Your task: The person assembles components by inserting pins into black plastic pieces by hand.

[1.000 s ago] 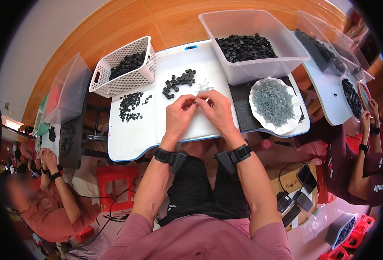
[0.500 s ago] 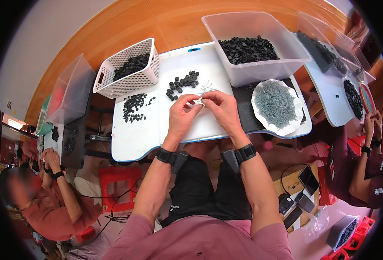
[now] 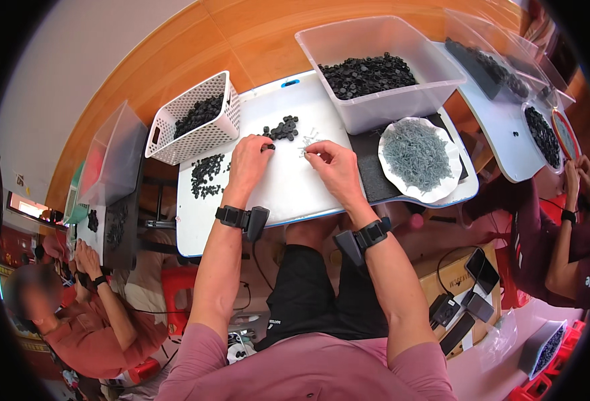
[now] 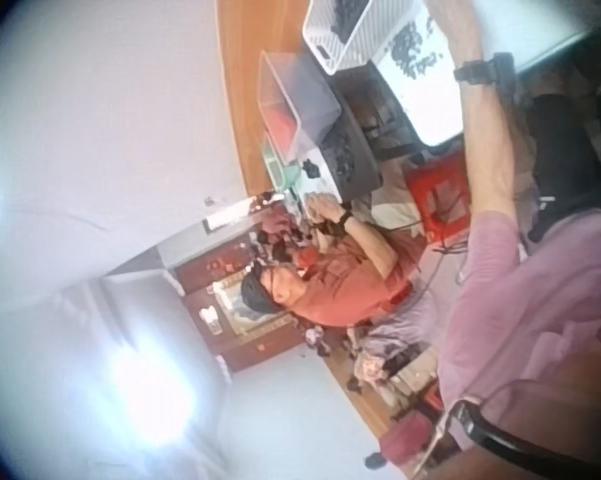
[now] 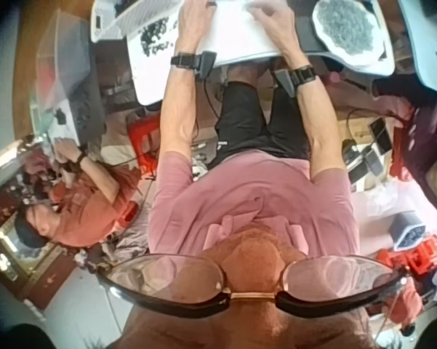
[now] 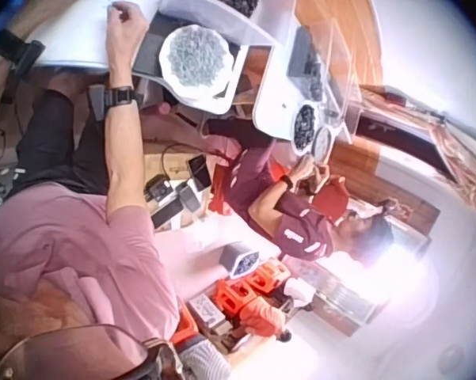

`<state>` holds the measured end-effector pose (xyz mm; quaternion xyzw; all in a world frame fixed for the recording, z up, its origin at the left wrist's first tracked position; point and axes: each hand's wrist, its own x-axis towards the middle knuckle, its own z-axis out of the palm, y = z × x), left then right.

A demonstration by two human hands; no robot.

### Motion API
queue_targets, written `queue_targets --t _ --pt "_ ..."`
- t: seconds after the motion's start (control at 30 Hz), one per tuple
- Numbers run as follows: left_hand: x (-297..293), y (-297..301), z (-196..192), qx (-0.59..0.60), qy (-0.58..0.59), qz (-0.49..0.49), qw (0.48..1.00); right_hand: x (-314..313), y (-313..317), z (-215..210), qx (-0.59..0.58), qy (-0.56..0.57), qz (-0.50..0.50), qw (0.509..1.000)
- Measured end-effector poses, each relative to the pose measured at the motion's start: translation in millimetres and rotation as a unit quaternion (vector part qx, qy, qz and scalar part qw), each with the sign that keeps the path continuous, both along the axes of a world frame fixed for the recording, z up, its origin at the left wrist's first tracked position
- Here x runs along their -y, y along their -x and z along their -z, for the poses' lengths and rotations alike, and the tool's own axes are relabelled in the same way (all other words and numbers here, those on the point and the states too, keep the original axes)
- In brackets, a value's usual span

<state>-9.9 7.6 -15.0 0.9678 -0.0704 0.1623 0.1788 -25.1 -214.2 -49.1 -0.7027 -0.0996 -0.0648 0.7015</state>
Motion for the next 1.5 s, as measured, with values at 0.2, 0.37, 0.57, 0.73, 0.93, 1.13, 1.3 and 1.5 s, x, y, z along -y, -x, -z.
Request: queue_targets --t 0.2,0.37,0.57,0.73,0.93,1.13,1.3,1.5 --pt "17 19 -2 0.029 -0.008 0.014 0.999 4 -1 3 0.010 0.004 0.001 1.000" --pt "19 30 -1 0.046 -0.050 0.044 0.997 2 1 -2 0.010 0.022 -0.002 1.000" --pt "23 37 -7 0.073 -0.056 0.041 0.995 3 0 -1 0.015 0.032 0.002 0.999" --pt "18 40 -6 -0.005 0.113 -0.006 0.994 3 -1 0 0.023 0.041 -0.008 0.999" --pt "4 44 8 0.053 0.005 0.006 0.999 1 -3 5 0.028 0.025 0.007 0.999" --pt "15 54 10 0.052 0.083 0.089 0.991 1 0 0 0.031 0.043 0.005 0.999" --pt "23 46 17 0.028 0.082 0.076 0.993 1 -1 1 0.028 0.033 0.004 0.999" --pt "49 48 17 0.078 0.103 0.069 0.989 1 1 1 0.058 0.014 0.009 0.998"
